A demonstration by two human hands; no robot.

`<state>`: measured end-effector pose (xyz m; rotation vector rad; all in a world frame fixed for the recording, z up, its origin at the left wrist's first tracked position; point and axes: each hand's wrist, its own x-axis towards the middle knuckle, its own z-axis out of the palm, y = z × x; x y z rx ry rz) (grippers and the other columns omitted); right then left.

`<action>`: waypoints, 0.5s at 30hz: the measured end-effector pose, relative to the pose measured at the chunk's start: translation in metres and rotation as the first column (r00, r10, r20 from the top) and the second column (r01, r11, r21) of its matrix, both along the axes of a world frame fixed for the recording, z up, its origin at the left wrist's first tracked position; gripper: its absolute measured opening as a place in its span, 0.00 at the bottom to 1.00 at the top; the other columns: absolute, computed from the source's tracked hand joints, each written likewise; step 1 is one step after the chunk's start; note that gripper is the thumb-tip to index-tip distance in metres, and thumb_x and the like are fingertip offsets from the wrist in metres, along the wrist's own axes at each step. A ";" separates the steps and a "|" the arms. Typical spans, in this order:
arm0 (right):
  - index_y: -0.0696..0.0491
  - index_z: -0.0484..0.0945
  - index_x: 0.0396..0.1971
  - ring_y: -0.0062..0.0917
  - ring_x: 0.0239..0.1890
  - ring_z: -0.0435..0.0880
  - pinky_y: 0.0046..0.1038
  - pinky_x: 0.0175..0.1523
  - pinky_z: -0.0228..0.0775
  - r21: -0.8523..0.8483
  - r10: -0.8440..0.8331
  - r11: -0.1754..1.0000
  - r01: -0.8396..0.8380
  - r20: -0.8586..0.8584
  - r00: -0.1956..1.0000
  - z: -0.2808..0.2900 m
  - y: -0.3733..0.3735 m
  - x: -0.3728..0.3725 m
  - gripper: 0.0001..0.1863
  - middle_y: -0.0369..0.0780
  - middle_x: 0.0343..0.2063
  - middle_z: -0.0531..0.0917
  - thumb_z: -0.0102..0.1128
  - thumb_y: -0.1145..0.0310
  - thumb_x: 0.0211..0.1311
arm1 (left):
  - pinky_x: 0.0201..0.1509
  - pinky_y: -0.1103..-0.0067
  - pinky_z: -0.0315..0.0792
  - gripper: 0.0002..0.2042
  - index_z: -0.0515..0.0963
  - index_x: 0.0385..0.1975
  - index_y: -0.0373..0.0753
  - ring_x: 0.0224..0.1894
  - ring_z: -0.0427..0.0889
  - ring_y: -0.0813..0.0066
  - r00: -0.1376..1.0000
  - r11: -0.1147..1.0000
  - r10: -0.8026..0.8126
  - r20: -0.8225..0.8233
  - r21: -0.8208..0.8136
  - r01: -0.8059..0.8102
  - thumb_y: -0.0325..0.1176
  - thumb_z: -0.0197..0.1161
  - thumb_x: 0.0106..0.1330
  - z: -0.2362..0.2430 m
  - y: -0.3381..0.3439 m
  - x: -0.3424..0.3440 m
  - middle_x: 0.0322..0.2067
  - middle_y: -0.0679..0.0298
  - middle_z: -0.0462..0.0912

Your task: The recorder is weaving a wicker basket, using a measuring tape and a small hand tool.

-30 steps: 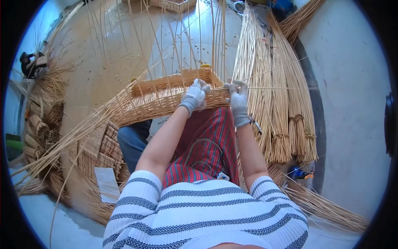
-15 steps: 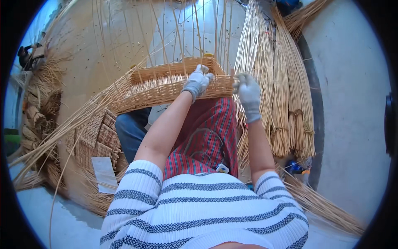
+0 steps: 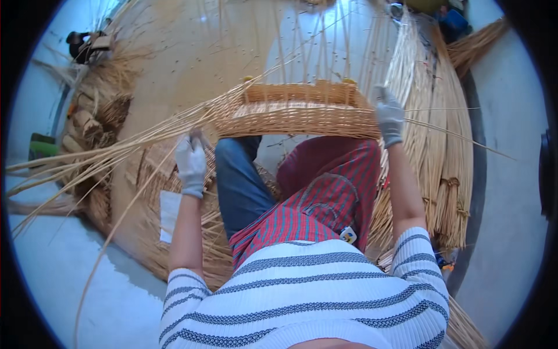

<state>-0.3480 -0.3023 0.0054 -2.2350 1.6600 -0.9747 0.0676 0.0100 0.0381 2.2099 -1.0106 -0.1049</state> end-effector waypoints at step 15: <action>0.50 0.79 0.43 0.50 0.42 0.83 0.49 0.45 0.73 0.161 -0.177 0.947 0.279 -0.464 0.868 -0.018 -0.054 0.012 0.22 0.53 0.38 0.84 0.39 0.51 0.70 | 0.48 0.68 0.74 0.32 0.84 0.40 0.33 0.42 0.83 0.60 0.882 0.528 -0.385 -0.271 0.720 0.451 0.63 0.62 0.57 -0.029 -0.159 0.128 0.38 0.53 0.86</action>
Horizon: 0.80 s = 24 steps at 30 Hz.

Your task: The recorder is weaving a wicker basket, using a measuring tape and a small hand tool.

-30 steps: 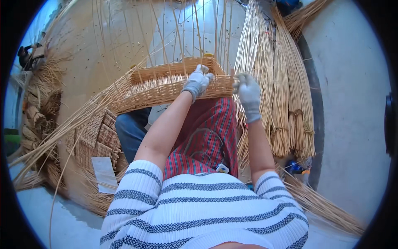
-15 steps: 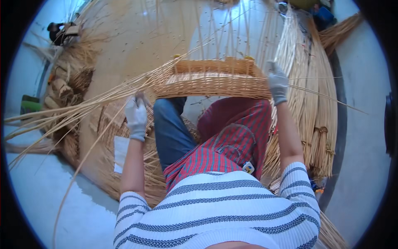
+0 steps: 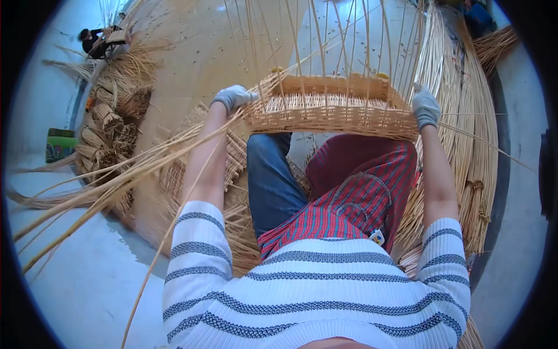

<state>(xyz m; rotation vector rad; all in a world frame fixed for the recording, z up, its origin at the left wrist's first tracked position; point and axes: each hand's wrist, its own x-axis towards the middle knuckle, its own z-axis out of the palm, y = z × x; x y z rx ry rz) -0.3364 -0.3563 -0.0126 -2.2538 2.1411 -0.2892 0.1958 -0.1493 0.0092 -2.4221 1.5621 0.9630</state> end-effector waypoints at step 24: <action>0.51 0.78 0.46 0.38 0.45 0.81 0.36 0.56 0.71 -0.538 0.564 0.798 -0.273 0.507 0.651 -0.015 0.163 0.082 0.17 0.43 0.43 0.82 0.60 0.77 0.54 | 0.35 0.83 0.74 0.10 0.79 0.44 0.35 0.29 0.76 0.82 0.600 0.231 0.269 -0.753 -0.555 -0.799 0.31 0.64 0.68 -0.011 0.158 -0.109 0.36 0.68 0.80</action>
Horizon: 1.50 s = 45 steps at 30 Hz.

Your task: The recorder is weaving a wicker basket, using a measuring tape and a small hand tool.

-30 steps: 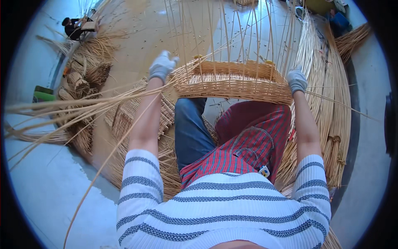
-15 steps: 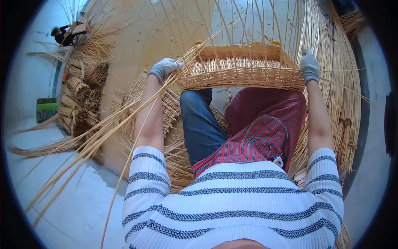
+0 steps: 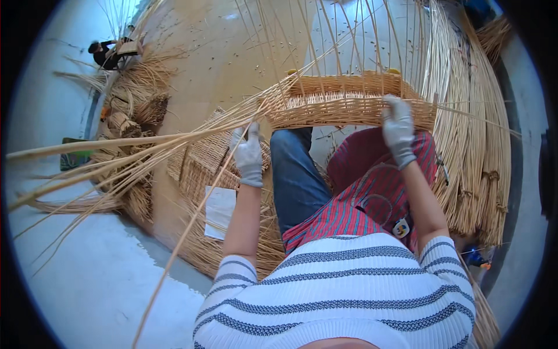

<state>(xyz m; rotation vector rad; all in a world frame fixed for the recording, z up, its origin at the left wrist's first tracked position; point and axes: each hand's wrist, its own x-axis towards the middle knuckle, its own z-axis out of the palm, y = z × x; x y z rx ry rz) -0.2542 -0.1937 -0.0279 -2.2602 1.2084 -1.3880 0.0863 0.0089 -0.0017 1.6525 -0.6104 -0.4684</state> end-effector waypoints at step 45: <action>0.43 0.83 0.36 0.38 0.35 0.82 0.39 0.45 0.74 -0.081 0.962 0.260 -0.962 -0.065 0.266 0.096 0.185 0.230 0.19 0.38 0.28 0.82 0.63 0.45 0.54 | 0.54 0.80 0.76 0.17 0.72 0.57 0.32 0.49 0.81 0.71 0.670 0.980 -0.192 -0.717 -0.105 0.169 0.23 0.59 0.68 0.013 0.053 0.063 0.48 0.56 0.81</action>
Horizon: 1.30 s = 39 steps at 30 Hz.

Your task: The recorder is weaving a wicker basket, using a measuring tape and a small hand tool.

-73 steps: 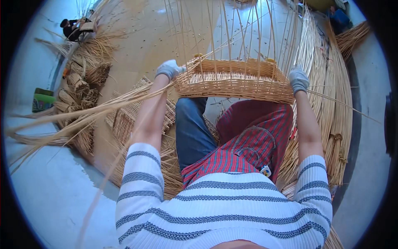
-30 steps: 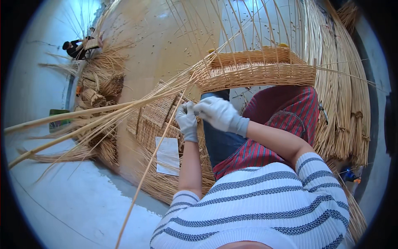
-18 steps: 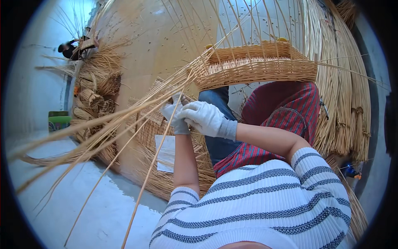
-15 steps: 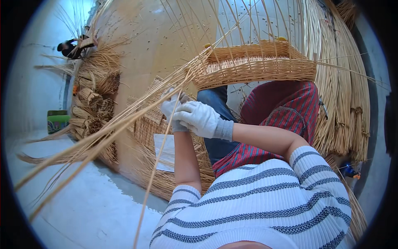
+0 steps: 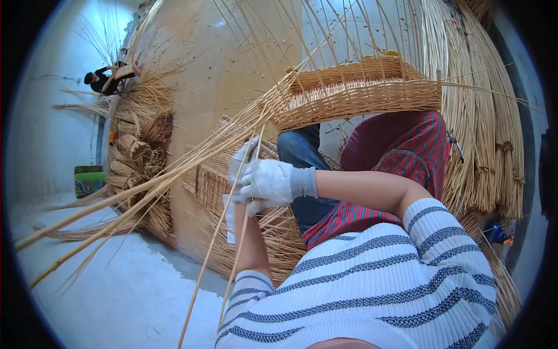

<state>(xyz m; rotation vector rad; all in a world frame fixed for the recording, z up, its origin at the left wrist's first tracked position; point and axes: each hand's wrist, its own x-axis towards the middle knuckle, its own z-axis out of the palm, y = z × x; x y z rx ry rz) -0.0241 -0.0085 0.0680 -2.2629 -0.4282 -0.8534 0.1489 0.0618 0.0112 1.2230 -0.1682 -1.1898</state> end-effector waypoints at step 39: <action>0.56 0.78 0.41 0.17 0.35 0.83 0.21 0.43 0.80 0.761 -0.460 0.130 0.635 -0.522 0.719 -0.071 -0.193 -0.095 0.05 0.35 0.32 0.82 0.57 0.75 0.69 | 0.54 0.76 0.71 0.25 0.80 0.49 0.34 0.45 0.78 0.74 0.796 0.967 -0.253 0.550 0.123 0.222 0.48 0.70 0.61 -0.020 -0.108 -0.048 0.45 0.62 0.83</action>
